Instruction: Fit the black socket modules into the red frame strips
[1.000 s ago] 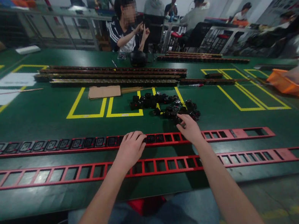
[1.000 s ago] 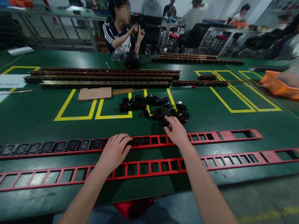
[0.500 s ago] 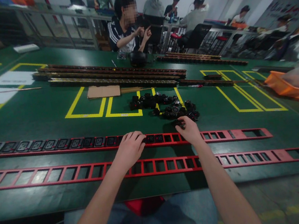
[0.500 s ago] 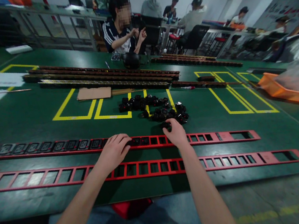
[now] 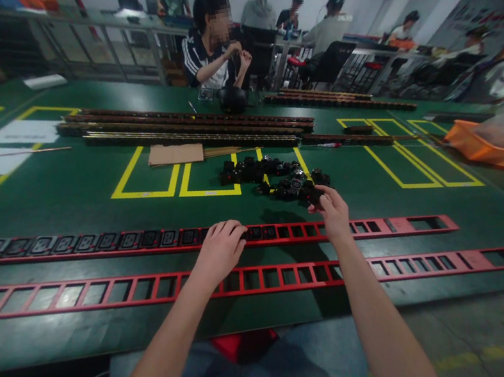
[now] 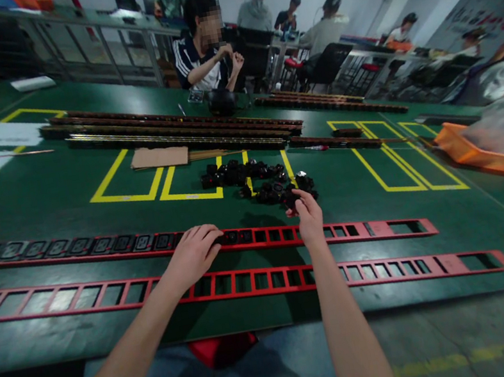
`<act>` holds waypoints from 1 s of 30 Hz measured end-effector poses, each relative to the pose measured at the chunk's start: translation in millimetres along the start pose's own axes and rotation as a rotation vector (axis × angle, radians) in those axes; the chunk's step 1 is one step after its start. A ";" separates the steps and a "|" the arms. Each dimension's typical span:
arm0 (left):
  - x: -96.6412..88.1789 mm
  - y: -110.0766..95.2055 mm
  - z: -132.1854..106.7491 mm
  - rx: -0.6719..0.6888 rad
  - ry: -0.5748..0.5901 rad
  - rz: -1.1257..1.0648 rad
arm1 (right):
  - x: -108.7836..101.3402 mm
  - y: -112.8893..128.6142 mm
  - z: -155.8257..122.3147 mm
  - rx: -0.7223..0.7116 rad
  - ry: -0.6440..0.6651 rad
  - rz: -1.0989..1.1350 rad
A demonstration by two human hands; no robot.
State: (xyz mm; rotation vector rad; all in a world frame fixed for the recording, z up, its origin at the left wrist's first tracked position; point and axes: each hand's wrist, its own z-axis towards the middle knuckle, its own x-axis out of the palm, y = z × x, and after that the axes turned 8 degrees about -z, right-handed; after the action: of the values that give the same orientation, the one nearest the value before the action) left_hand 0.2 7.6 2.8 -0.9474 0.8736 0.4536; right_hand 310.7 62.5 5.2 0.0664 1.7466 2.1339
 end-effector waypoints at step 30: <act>-0.3 0.4 0.1 0.003 0.011 0.005 | 9.9 -11.8 -6.2 -0.072 0.271 -0.261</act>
State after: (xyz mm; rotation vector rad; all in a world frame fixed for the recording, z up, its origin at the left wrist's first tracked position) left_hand -0.2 7.9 2.8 -0.9456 0.8868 0.4514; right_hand 302.9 61.7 -9.4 -0.4645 1.7078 2.0831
